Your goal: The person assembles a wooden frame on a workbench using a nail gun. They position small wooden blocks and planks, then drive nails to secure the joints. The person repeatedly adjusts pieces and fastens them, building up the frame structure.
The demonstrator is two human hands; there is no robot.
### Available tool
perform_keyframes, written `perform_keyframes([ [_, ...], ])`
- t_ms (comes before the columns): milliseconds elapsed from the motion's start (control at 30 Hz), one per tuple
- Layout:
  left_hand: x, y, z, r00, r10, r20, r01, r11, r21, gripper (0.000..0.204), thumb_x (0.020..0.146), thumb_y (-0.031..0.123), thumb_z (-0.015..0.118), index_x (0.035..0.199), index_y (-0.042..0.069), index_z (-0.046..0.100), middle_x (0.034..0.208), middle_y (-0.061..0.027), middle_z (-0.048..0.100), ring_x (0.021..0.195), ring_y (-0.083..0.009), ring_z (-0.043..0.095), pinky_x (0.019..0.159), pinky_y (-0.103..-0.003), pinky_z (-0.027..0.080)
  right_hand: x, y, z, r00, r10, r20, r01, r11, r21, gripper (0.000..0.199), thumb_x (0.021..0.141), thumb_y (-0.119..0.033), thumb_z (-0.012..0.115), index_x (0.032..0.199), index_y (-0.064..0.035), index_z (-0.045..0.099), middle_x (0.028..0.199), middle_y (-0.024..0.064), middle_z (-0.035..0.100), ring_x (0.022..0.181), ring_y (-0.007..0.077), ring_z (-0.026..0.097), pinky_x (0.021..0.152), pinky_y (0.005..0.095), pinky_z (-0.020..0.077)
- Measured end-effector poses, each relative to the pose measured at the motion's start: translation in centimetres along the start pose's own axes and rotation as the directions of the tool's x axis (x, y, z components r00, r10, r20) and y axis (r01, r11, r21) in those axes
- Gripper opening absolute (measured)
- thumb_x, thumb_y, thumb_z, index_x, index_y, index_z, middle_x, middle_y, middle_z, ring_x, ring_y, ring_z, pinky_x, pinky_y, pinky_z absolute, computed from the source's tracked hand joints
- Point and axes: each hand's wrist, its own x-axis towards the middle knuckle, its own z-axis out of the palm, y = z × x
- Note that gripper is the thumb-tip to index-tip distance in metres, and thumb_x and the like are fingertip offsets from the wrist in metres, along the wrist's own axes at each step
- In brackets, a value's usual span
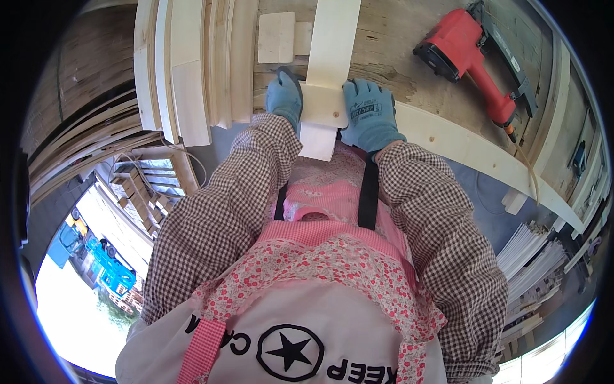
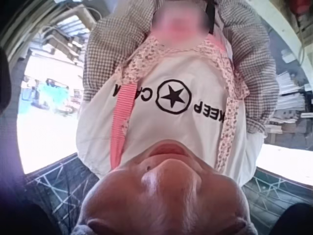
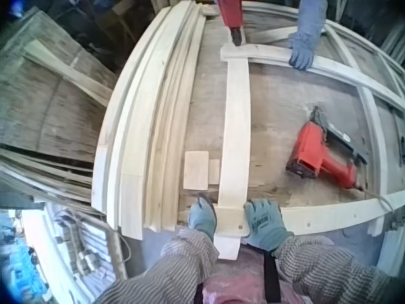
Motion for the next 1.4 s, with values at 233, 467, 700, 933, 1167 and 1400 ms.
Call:
perform_keyframes([
  [233,0.5,0.2,0.2,1.000,-0.015,-0.022,0.014,0.999,-0.035,0.053,0.088,0.042,0.034,0.097,-0.001,0.064,0.098,-0.0245,0.062,0.094,-0.0382,0.059,0.083,-0.044,0.045,-0.2,1.0,-1.2,0.997,-0.075,-0.015,0.077,0.976,0.204,0.072,0.064,-0.041,0.070,0.121,-0.0061,0.044,0.117,0.0123,0.049,0.111,0.0288,0.046,0.093,0.0398,0.0365],
  [467,-0.4,0.3,-0.5,1.000,-0.006,-0.009,0.006,0.999,-0.038,0.051,0.088,0.039,0.034,0.096,0.000,0.064,0.099,-0.0243,0.062,0.096,-0.0390,0.058,0.084,-0.044,0.044,-4.9,15.3,-4.5,0.680,0.168,-0.714,-0.109,0.986,0.128,0.073,0.068,-0.024,0.072,0.131,-0.0059,0.040,0.123,0.0135,0.050,0.110,0.0310,0.049,0.093,0.0401,0.0366],
  [700,-0.1,0.8,-0.9,0.999,-0.028,0.022,0.028,1.000,0.007,0.050,0.088,0.039,0.033,0.100,0.001,0.064,0.106,-0.0218,0.061,0.100,-0.0386,0.057,0.087,-0.044,0.043,-1.4,23.3,-1.9,0.822,0.426,-0.378,-0.402,0.904,0.146,0.091,0.069,-0.031,0.070,0.141,-0.0074,0.020,0.130,0.0192,0.046,0.117,0.0357,0.046,0.097,0.0413,0.0376],
  [933,-0.5,1.3,-0.9,0.994,-0.071,0.079,0.070,0.997,0.020,0.052,0.088,0.041,0.034,0.100,0.000,0.064,0.105,-0.0221,0.061,0.099,-0.0378,0.058,0.088,-0.044,0.043,0.9,24.7,-5.1,0.860,0.450,-0.238,-0.419,0.892,0.173,0.092,0.067,-0.037,0.068,0.141,-0.0087,0.021,0.133,0.0220,0.043,0.118,0.0364,0.047,0.099,0.0415,0.0372],
  [1167,-0.2,1.7,-1.3,0.981,-0.017,0.195,0.023,0.999,-0.028,0.053,0.088,0.041,0.032,0.101,0.000,0.064,0.105,-0.0224,0.061,0.100,-0.0374,0.058,0.088,-0.044,0.044,-10.8,13.3,-16.6,0.899,0.434,0.057,-0.267,0.441,0.857,0.019,0.083,-0.018,0.057,0.090,-0.0014,0.061,0.074,0.0057,0.059,0.066,0.0124,0.054,0.062,0.0265,0.0439],
  [1400,0.2,0.6,-1.3,0.987,0.006,0.159,0.008,0.996,-0.086,0.052,0.088,0.041,0.033,0.099,0.000,0.064,0.101,-0.0237,0.062,0.096,-0.0375,0.059,0.083,-0.044,0.045,-18.2,1.1,-12.2,0.869,0.266,0.417,-0.415,-0.068,0.907,0.022,0.086,-0.018,0.054,0.092,0.0027,0.053,0.072,0.0082,0.053,0.066,0.0183,0.052,0.062,0.0315,0.0424],
])
